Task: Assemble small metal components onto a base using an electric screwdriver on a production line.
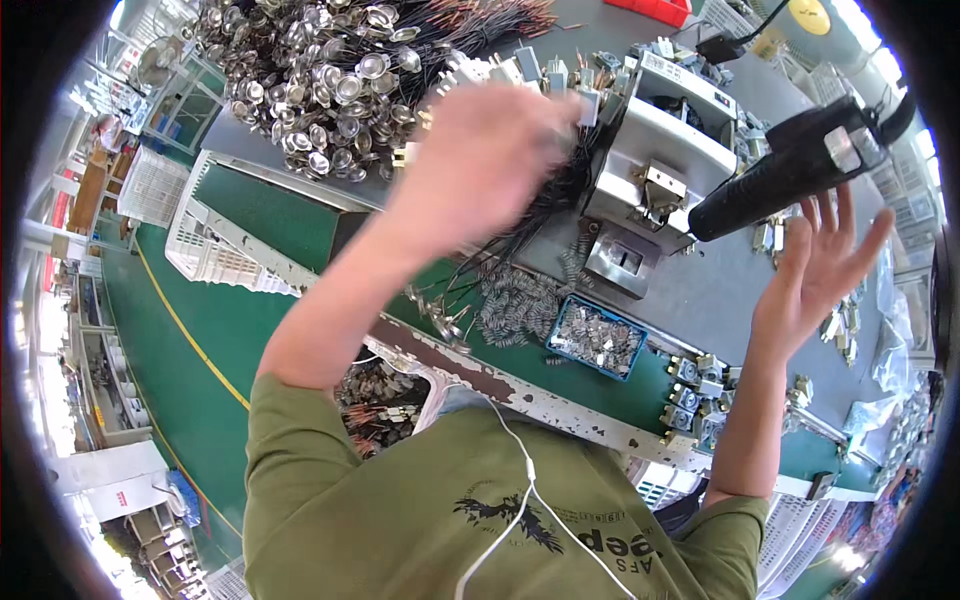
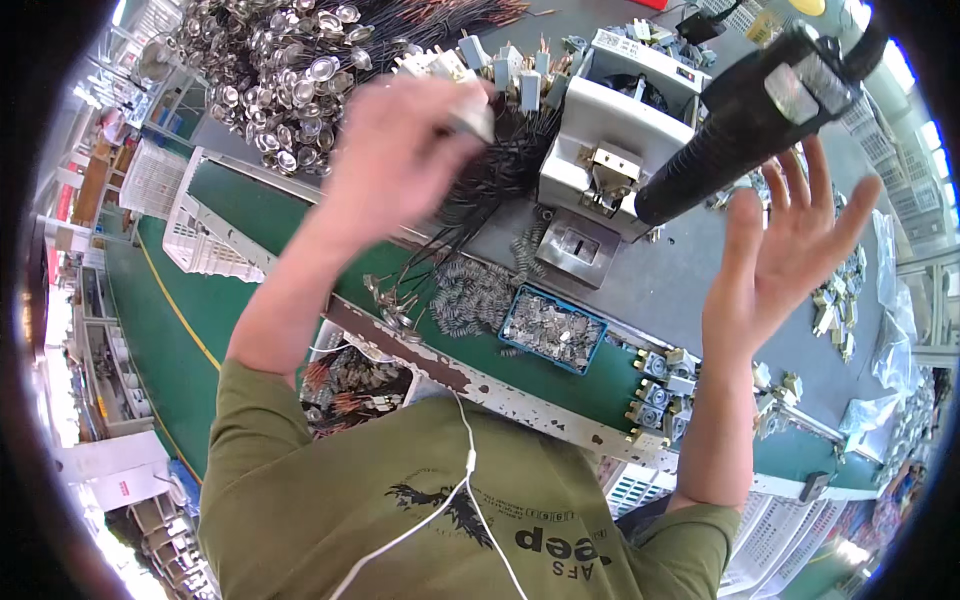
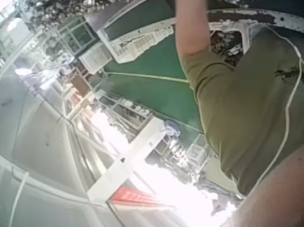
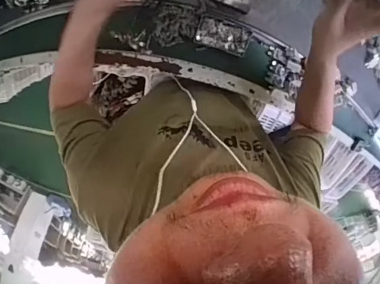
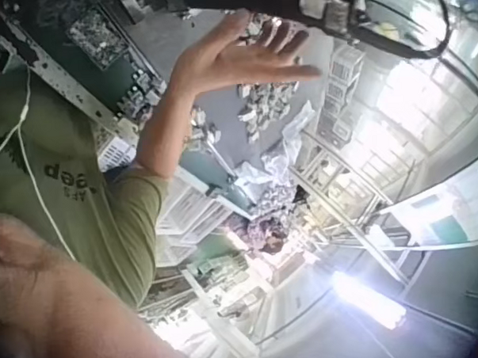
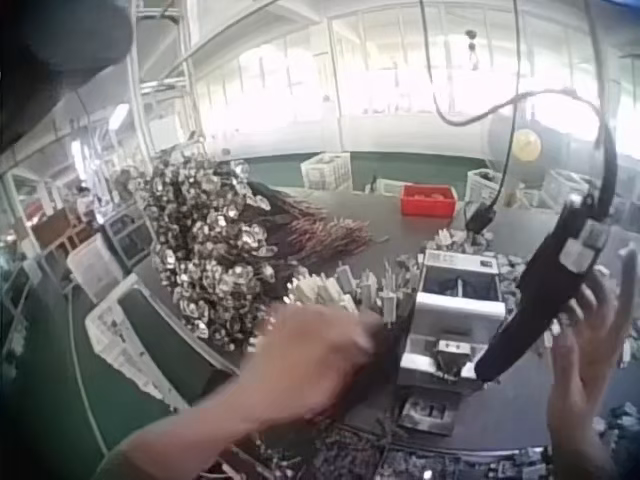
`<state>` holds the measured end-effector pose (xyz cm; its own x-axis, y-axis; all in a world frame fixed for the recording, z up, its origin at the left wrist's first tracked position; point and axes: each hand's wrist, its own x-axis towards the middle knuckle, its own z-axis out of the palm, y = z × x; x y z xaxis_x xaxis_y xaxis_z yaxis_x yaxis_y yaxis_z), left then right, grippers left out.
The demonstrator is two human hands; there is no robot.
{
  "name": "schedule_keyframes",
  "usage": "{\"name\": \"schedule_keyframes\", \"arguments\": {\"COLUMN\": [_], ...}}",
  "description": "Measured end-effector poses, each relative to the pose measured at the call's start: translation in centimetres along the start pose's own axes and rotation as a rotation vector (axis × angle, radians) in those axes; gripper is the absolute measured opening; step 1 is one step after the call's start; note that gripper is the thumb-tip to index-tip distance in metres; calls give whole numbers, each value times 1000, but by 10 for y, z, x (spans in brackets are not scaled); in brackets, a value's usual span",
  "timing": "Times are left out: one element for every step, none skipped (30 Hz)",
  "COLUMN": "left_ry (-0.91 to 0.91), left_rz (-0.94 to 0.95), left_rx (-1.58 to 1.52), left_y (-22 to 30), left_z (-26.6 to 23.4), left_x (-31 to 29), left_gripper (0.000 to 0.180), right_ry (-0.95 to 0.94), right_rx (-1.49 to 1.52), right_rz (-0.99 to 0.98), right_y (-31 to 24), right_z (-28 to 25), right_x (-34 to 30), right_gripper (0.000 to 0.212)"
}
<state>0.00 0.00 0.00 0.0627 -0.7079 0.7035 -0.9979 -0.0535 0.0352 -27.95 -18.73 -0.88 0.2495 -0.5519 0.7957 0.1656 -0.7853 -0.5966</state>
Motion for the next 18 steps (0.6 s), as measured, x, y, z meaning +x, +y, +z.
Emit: {"name": "schedule_keyframes", "arguments": {"left_ry": [-12,-82,-108,-128,-149,-157,-181,-205,-218,-223,-227,-167,-180,-101,-26,-97,-197,-274], "left_rz": [4,-32,-27,-65,-105,-105,-145,-186,-119,-99,-78,-30,-22,29,70,79,63,103], "left_rx": [-1,108,174,119,64,64,11,-43,26,88,149,210,189,149,115,-24,-136,-186], "left_y": [0,-16,-31,-38,-41,-45,-49,-54,-54,-47,-40,-31,-21,-6,10,24,42,49], "left_z": [-3,-6,3,1,0,1,6,10,9,4,-1,-5,-6,-7,-10,-5,3,19], "left_x": [-1,-14,-18,-23,-26,-24,-20,-17,-11,-8,-7,-9,-8,-7,-13,-20,-25,-31], "left_gripper": [27,24,22,23,24,24,24,24,25,24,23,22,22,25,29,28,26,22], "right_ry": [3,7,15,-14,-45,-39,-39,-62,-91,-104,-117,-127,-126,-102,-104,-130,-154,-157], "right_rx": [17,34,38,2,-34,-3,-2,10,15,14,0,-20,-37,-45,-56,-53,-51,-29], "right_rz": [15,29,16,52,89,115,125,116,116,103,137,122,99,109,129,172,213,268], "right_y": [-3,-6,1,0,0,-1,-1,-1,1,-4,-10,-16,-15,-14,-14,-10,-8,-7], "right_z": [-5,-8,-12,-12,-11,-9,-7,-5,-4,-4,-9,-17,-18,-23,-28,-31,-33,-31], "right_x": [-8,-16,-18,-24,-30,-33,-35,-36,-37,-39,-41,-41,-42,-47,-56,-63,-69,-74], "right_gripper": [80,82,82,77,73,70,70,69,68,64,64,62,60,57,57,56,56,53]}}
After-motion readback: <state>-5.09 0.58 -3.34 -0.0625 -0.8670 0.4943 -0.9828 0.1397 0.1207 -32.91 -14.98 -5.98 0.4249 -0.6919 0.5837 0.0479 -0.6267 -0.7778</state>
